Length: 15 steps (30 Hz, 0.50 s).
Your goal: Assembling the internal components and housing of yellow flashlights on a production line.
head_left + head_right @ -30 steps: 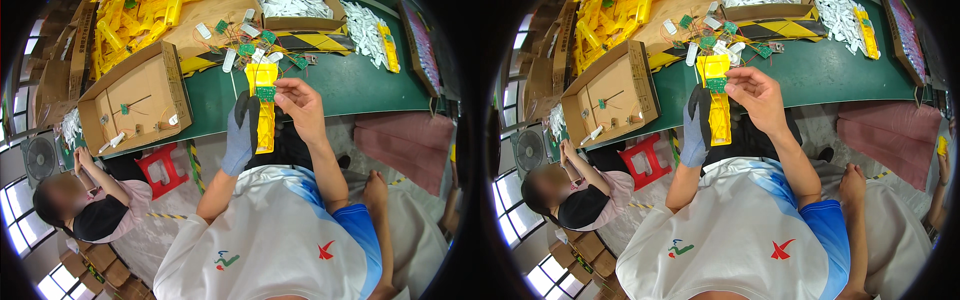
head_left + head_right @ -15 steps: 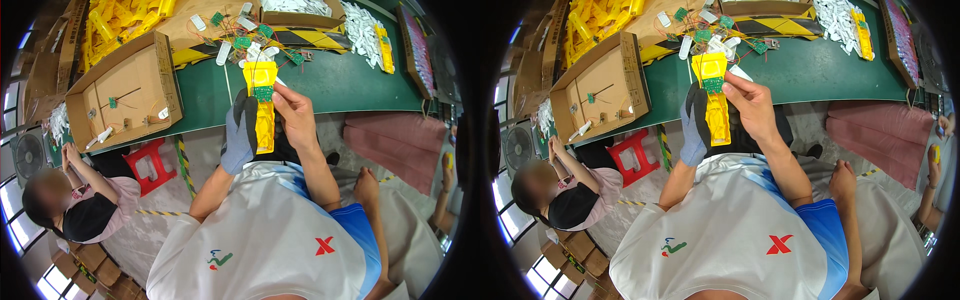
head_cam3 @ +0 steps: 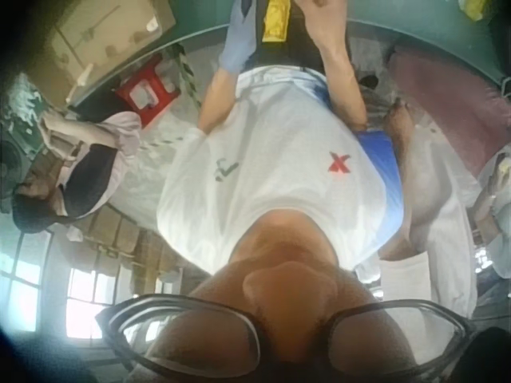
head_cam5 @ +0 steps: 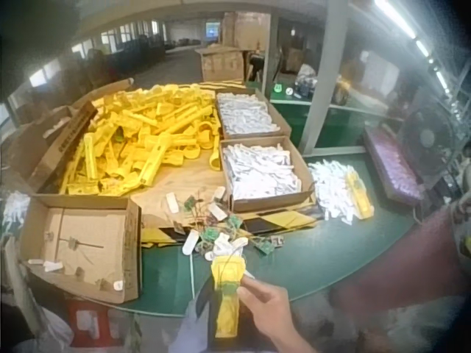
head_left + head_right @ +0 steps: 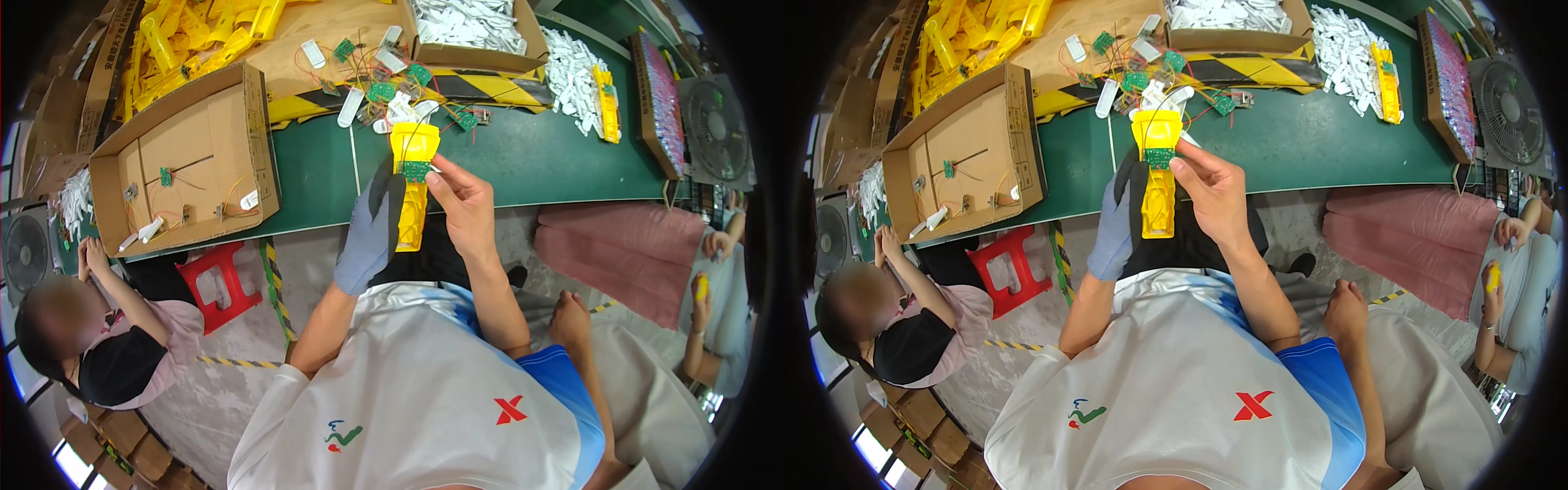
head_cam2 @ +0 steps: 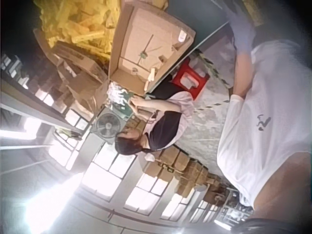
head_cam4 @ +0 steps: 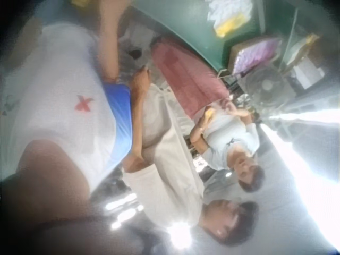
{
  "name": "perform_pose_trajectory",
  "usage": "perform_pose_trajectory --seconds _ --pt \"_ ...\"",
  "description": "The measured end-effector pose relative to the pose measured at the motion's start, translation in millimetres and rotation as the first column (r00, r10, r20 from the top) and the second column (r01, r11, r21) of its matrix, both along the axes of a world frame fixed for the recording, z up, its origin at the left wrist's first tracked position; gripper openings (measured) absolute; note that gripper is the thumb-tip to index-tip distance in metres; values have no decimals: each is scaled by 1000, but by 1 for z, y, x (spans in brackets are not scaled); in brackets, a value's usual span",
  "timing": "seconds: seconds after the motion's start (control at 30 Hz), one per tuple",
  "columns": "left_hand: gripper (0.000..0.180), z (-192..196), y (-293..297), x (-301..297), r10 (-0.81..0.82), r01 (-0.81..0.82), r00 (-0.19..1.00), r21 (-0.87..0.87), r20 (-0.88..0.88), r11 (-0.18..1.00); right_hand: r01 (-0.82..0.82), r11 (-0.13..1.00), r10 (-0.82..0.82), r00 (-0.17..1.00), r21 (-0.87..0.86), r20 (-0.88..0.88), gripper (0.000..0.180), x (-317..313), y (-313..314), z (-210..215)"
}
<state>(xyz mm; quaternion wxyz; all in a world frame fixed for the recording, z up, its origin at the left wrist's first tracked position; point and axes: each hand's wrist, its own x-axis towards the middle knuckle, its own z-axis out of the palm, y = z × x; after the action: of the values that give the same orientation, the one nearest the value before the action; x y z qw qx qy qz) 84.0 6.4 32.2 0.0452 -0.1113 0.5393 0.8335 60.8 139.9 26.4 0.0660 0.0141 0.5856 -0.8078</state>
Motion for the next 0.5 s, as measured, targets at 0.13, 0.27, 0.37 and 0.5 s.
perform_pose_trajectory --seconds 0.13,0.27,0.37,0.5 --pt "39 2 -7 -10 -44 40 998 -106 -37 994 -21 1000 20 999 17 32 36 -4 1 0" --pt "30 7 -4 -22 -58 61 998 -101 36 993 -7 1000 8 999 -17 51 36 -10 0 3" --pt "26 2 2 -28 -39 39 999 -121 2 992 -1 1000 2 999 -23 41 35 -15 -1 2" --pt "37 -19 5 -28 -25 16 999 -221 -37 975 65 996 -67 997 54 29 33 -12 -4 -2"
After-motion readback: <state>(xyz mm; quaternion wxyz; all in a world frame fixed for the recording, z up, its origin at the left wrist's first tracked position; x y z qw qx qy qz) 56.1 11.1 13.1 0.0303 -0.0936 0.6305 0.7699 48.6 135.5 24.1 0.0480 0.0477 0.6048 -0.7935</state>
